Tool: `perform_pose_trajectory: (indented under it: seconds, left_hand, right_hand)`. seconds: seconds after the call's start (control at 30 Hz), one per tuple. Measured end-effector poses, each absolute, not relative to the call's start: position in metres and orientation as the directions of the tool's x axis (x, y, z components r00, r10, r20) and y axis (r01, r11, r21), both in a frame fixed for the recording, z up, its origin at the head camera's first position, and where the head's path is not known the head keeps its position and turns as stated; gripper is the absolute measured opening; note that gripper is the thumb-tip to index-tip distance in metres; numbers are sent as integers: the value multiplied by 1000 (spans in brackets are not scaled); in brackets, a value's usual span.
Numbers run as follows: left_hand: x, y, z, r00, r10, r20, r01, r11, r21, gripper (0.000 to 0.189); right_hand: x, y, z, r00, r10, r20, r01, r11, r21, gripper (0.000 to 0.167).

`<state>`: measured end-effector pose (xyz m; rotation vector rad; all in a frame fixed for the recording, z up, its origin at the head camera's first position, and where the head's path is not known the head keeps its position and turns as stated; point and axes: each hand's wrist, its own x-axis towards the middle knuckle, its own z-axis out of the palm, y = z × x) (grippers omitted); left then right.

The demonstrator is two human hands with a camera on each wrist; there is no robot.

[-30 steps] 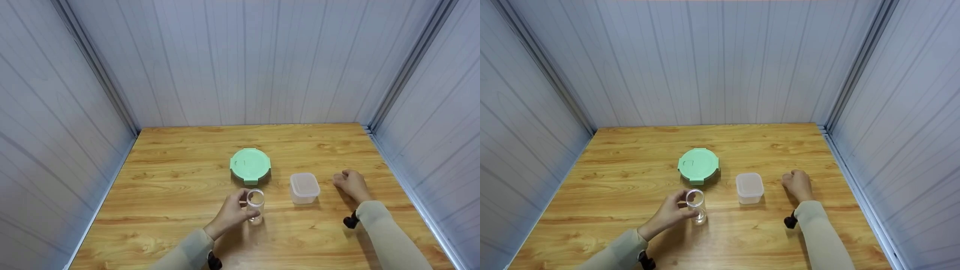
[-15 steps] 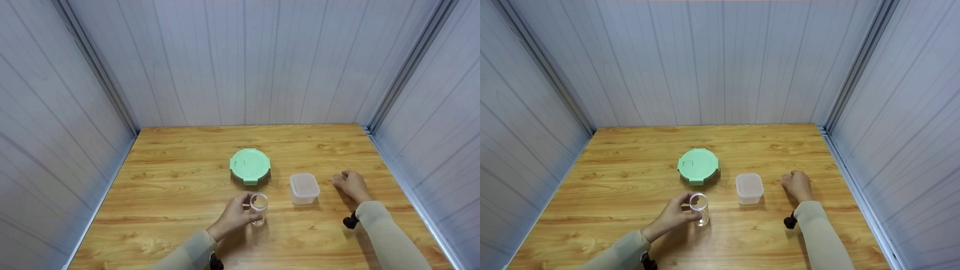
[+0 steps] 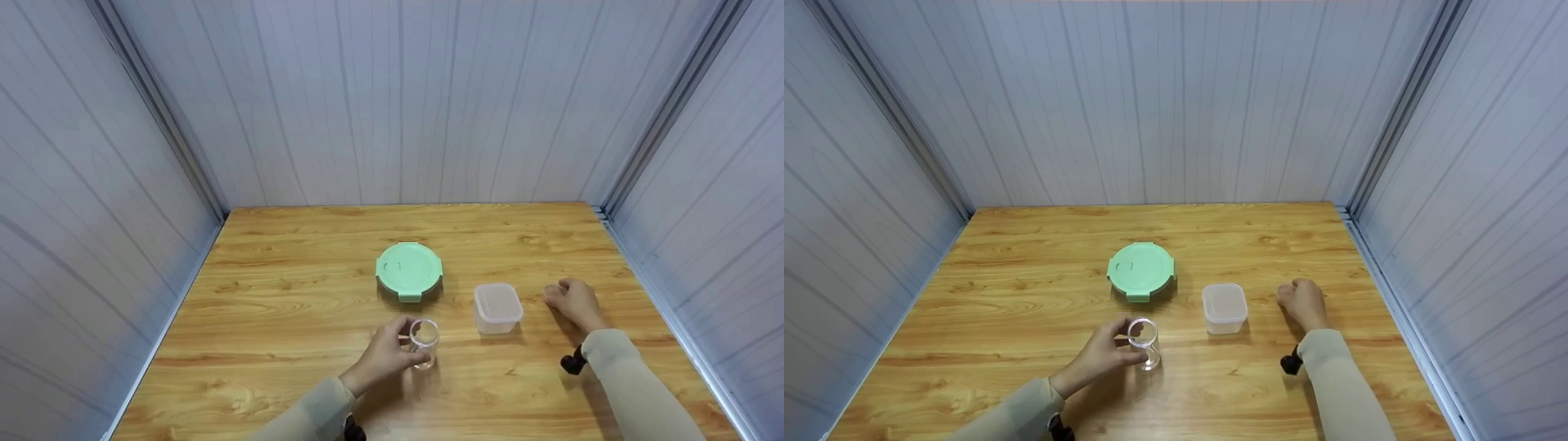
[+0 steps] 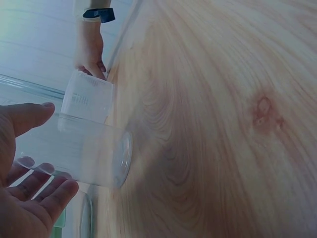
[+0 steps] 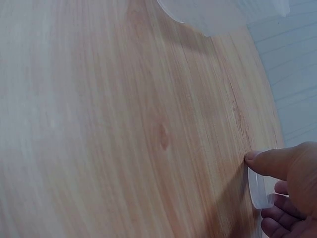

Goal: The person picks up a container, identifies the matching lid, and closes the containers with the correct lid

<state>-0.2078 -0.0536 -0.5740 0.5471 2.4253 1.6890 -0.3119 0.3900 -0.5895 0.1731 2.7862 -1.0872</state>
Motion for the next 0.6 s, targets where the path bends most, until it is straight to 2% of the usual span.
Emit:
perform_pose_trajectory:
  seconds: [0.6]
  left_hand:
    - [-208,-54,-577,-924,376,74,193,289,938,54]
  right_hand:
    - [-312,391,-590,-984,47,-174,153,725,-671,73]
